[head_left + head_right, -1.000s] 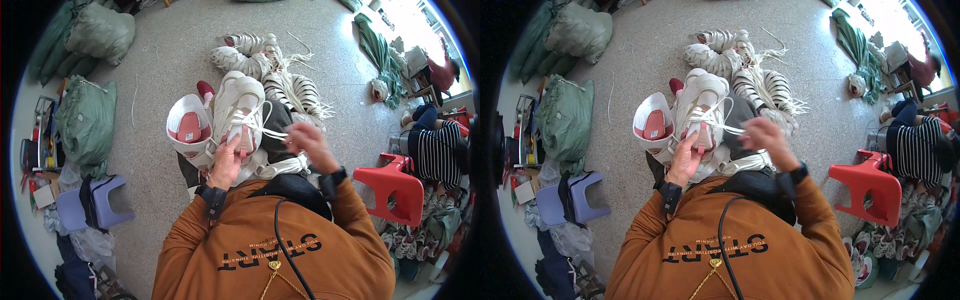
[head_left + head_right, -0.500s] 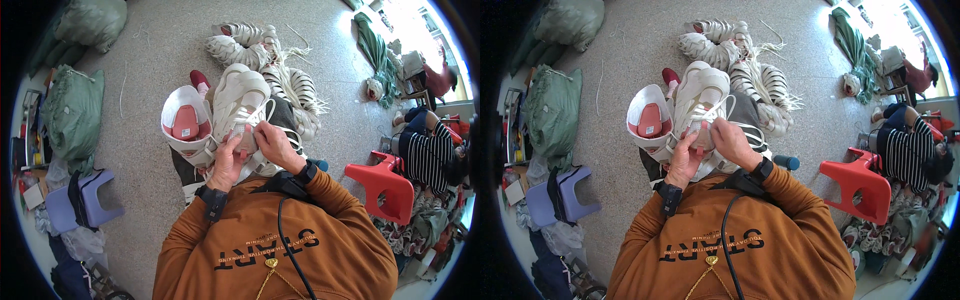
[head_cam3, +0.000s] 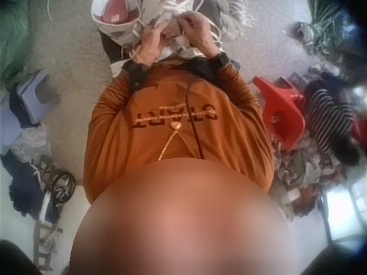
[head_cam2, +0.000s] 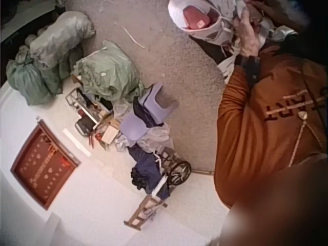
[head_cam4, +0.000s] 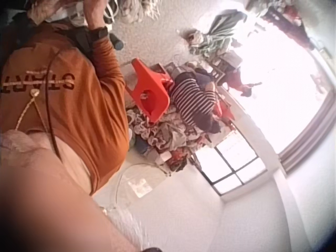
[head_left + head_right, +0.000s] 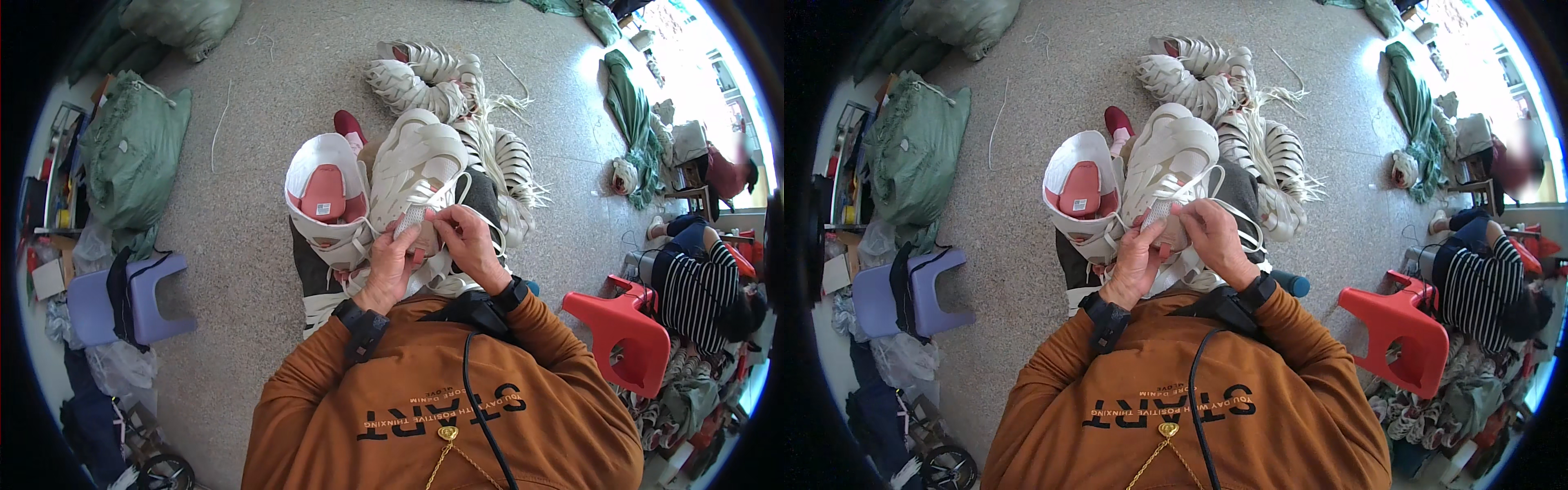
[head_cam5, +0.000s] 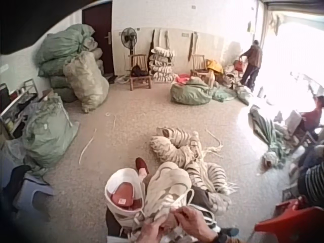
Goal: Lacing white sneakers in a shoe manufacturing facility.
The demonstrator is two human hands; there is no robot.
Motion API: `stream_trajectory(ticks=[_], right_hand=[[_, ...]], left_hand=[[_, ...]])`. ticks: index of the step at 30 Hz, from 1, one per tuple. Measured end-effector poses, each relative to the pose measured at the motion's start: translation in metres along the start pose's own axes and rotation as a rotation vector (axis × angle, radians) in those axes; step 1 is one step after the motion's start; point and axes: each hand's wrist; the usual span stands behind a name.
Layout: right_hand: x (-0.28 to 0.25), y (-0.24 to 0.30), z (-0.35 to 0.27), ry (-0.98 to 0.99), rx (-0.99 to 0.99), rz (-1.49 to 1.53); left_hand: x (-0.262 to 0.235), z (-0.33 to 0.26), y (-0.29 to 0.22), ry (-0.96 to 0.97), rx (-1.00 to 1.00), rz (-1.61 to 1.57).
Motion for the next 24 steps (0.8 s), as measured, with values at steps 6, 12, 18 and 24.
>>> stream_trajectory(ticks=[6,12,18,24], right_hand=[[-0.001,0.0,0.001,0.004,-0.03,-0.046],[0.006,-0.003,0.001,-0.012,0.045,-0.034],[-0.018,-0.01,-0.007,-0.021,-0.099,-0.189],[-0.033,0.015,0.024,-0.136,-0.305,-0.263]], left_hand=[[-0.004,0.002,0.001,-0.022,-0.013,0.014],[0.0,0.002,0.003,-0.025,0.01,0.01],[0.003,0.0,0.002,-0.036,0.027,-0.014],[0.003,0.001,0.008,-0.015,0.118,-0.023]])
Point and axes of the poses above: each hand's wrist, its own z-axis towards the middle knuckle, its own x-axis out of the palm, y = z × x, and after that the axes turned 12 degrees about -z, right-handed
